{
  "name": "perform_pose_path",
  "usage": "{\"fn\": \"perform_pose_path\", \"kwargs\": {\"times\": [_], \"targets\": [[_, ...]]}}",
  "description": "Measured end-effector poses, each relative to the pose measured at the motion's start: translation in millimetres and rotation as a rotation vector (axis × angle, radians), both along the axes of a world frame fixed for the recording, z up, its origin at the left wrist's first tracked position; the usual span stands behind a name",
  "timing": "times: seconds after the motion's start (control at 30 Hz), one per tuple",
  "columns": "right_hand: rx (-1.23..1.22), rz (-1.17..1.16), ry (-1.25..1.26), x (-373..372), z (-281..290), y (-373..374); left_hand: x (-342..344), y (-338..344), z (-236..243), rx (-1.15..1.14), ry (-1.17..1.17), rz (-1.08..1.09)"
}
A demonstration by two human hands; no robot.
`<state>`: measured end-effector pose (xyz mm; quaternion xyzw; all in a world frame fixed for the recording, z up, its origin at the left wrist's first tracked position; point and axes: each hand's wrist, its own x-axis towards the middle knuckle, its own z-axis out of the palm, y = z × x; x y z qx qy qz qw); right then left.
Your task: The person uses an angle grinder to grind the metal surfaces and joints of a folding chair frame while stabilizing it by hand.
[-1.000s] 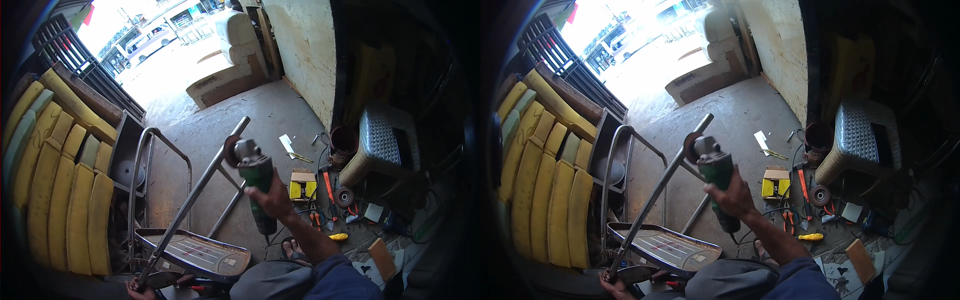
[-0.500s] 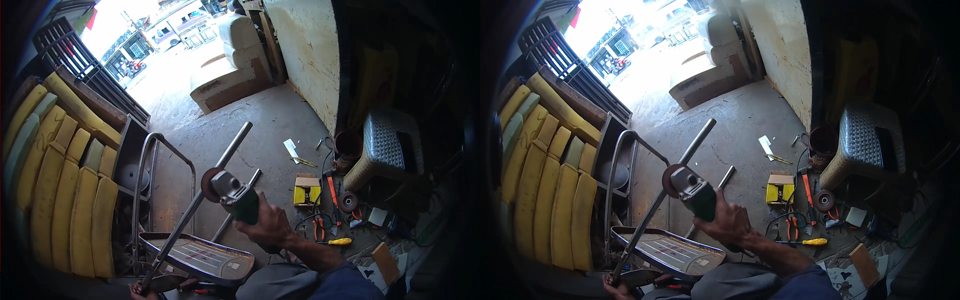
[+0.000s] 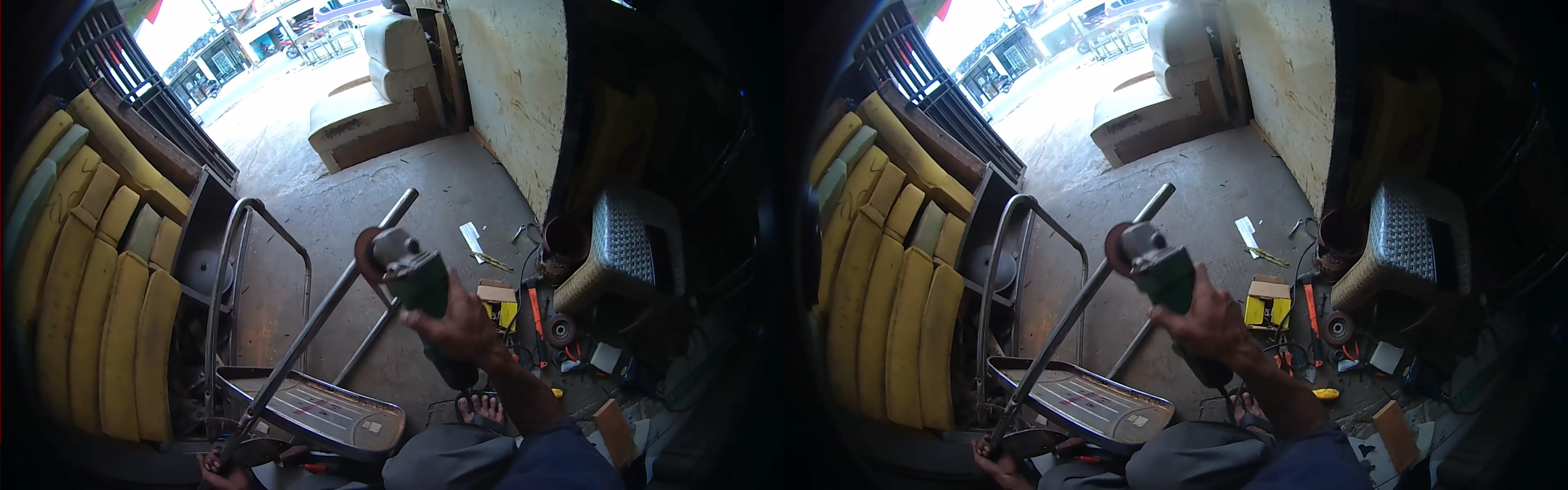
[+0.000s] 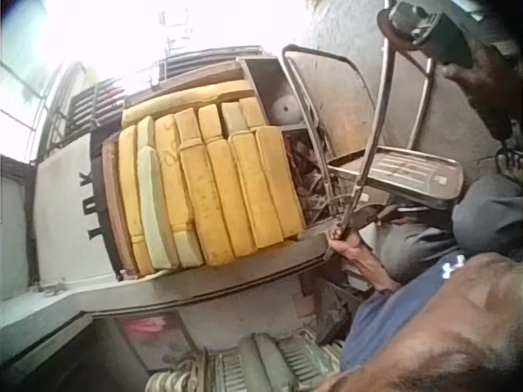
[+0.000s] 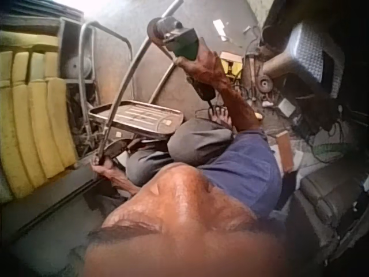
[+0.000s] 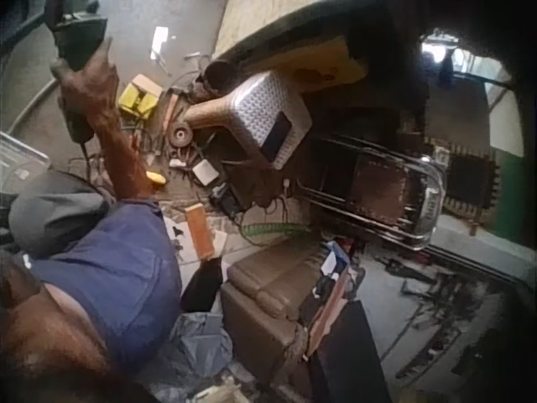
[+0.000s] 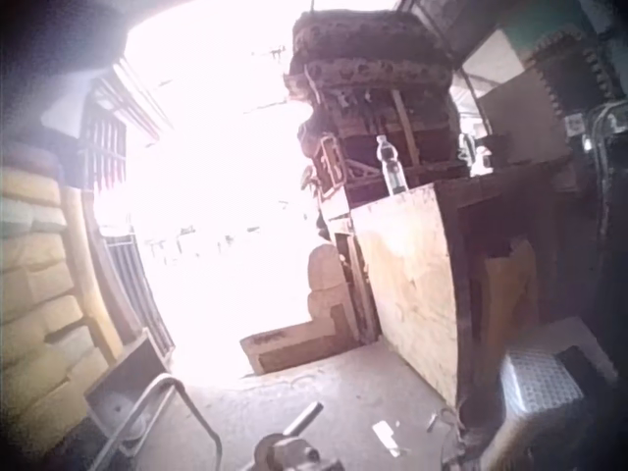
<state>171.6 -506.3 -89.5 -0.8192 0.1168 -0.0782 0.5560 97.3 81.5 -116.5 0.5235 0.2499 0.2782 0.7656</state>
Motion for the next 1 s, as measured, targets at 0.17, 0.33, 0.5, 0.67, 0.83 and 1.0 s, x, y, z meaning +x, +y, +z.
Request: {"fn": "perform_pose_path", "kwargs": {"times": [0.17, 0.33, 0.5, 0.67, 0.83, 1.0], "targets": [[-0.028, -0.212, 0.038, 29.1, 22.5, -25.8, 7.9, -16.5, 11.6, -0.242, -0.262, 0.052], [-0.291, 0.28, -0.004, -2.5, 42.0, 0.0, 3.7, 13.1, -6.6, -0.241, -0.26, 0.0], [-0.082, -0.106, 0.051, 25.7, 41.5, -16.9, 3.9, -4.1, 9.2, -0.377, -0.24, -0.079], [0.227, -0.156, -0.163, 5.3, -23.8, 19.2, -5.6, 29.7, -20.1, 0.052, -0.205, -0.029], [0.21, -0.042, -0.355, -19.3, -53.3, 71.2, -8.5, 64.0, -22.7, -0.118, -0.013, -0.202], [0.513, -0.151, -0.319, 5.5, -70.3, 72.5, -14.7, 99.8, -39.2, -0.152, -0.093, -0.198]]}}
